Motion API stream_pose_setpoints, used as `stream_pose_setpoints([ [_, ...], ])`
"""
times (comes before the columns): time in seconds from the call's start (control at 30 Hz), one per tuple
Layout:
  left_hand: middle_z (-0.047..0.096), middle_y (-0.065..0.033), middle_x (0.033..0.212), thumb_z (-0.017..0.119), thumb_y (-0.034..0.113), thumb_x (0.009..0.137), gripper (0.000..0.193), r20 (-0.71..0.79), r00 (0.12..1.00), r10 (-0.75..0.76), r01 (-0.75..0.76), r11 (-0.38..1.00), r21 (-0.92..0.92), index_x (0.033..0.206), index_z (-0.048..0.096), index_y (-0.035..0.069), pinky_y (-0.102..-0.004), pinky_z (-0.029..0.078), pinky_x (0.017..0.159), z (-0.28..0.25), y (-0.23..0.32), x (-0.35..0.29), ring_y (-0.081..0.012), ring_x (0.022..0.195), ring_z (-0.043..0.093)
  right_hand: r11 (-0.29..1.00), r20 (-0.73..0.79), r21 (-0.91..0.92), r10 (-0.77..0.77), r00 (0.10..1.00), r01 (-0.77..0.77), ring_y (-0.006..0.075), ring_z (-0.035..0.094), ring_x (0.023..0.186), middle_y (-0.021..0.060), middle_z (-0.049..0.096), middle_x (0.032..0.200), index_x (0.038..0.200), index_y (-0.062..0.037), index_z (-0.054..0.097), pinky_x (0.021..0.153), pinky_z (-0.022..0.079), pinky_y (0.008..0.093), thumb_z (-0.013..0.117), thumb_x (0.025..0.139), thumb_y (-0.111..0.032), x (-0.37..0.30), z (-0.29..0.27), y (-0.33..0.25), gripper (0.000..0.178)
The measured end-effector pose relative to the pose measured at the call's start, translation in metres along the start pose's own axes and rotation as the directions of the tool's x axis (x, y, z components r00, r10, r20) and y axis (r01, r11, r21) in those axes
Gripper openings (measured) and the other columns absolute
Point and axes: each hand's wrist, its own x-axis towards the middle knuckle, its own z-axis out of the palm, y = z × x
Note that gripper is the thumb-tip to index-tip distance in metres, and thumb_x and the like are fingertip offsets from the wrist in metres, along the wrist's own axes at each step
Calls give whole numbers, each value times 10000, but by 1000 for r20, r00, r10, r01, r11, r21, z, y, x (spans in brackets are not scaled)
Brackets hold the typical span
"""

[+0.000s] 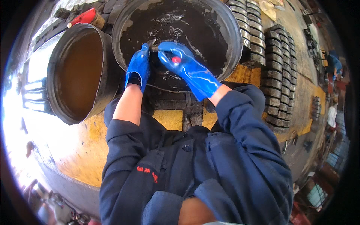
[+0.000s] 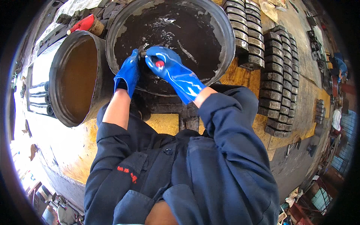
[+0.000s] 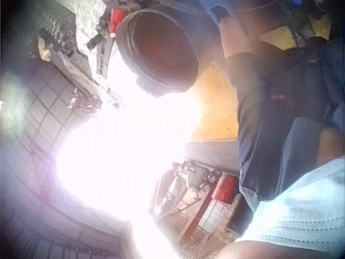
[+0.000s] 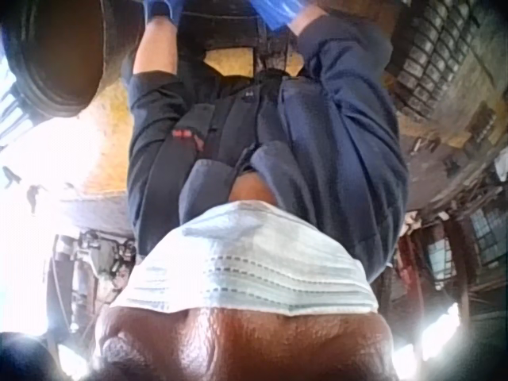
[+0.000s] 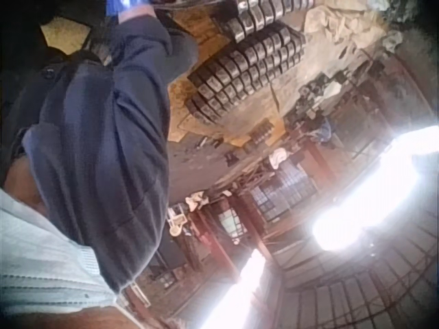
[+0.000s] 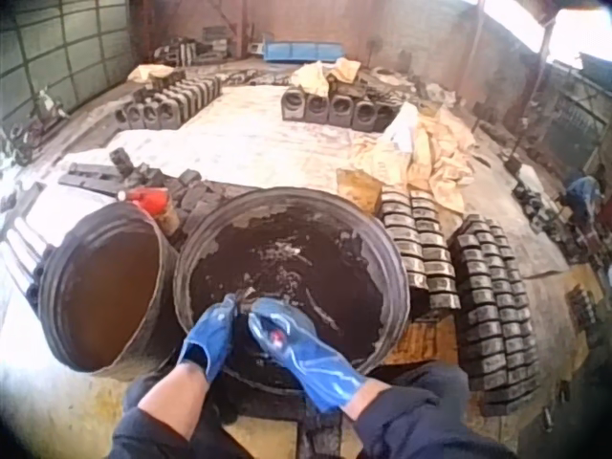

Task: The person scrubs metal parts with a brush and blue gloves, dipping them into a bucket of liquid and wiping them clean. They handle multiple parts, turning them over and scrubbing different sides.

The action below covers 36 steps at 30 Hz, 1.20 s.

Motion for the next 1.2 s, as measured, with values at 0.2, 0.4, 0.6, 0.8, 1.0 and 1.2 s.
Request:
stream_pose_setpoints([
  [0.2, 774, -111, 1040, 519, 439, 1099, 538, 59, 948, 311, -316, 945, 88, 1183, 740, -44, -341, 514, 934, 5, 4, -10, -211, 969, 685, 986, 373, -8, -153, 915, 168, 393, 728, 978, 135, 754, 1075, 1107, -123, 730, 816, 596, 483, 746, 900, -140, -39, -44, -10, 209],
  [0.4, 768, -173, 1101, 516, 360, 1097, 459, 186, 837, 515, -500, 580, 643, 1241, 716, -27, -353, 531, 945, -20, -32, 24, -260, 1084, 712, 985, 660, -72, -69, 748, 154, 401, 720, 1098, 185, 744, 1220, 1200, -101, 739, 924, 594, 470, 748, 926, -152, -40, -65, 25, 280],
  [0.6, 712, -261, 1264, 552, 214, 1071, 449, 216, 911, 352, -413, 768, 490, 1449, 567, -26, -416, 512, 1034, -10, -24, 26, -349, 1184, 688, 991, 606, -20, -96, 789, 136, 416, 702, 1016, 150, 736, 1077, 1109, -143, 716, 799, 573, 512, 773, 825, -119, -51, -74, 56, 291],
  [0.8, 693, -221, 1338, 517, 466, 1068, 633, 269, 808, 525, -526, 434, 732, 1445, 569, -39, -392, 492, 1040, -25, -32, 29, -316, 1184, 671, 988, 413, -129, -28, 910, 89, 413, 694, 1004, 158, 736, 1042, 1002, -136, 739, 816, 581, 475, 700, 901, -204, -35, -68, 71, 128],
  [1.0, 644, -254, 1398, 562, 127, 1070, 442, 175, 922, 345, -374, 678, 633, 1499, 540, 21, -391, 481, 1120, 14, -11, 8, -392, 1289, 626, 891, 62, -195, 429, 901, -411, 321, 737, 946, 155, 755, 974, 966, -58, 741, 817, 589, 421, 681, 918, -239, -14, -72, 133, 197],
  [1.2, 667, -247, 1369, 767, 439, 943, 732, -34, 990, 138, -114, 915, 387, 1449, 572, -52, -360, 489, 1071, 28, 22, 16, -313, 1238, 657, 413, -46, -71, 908, 417, -908, 258, 736, 951, 123, 776, 1011, 1056, -43, 755, 871, 574, 402, 706, 929, -351, 2, -49, 94, 337],
])
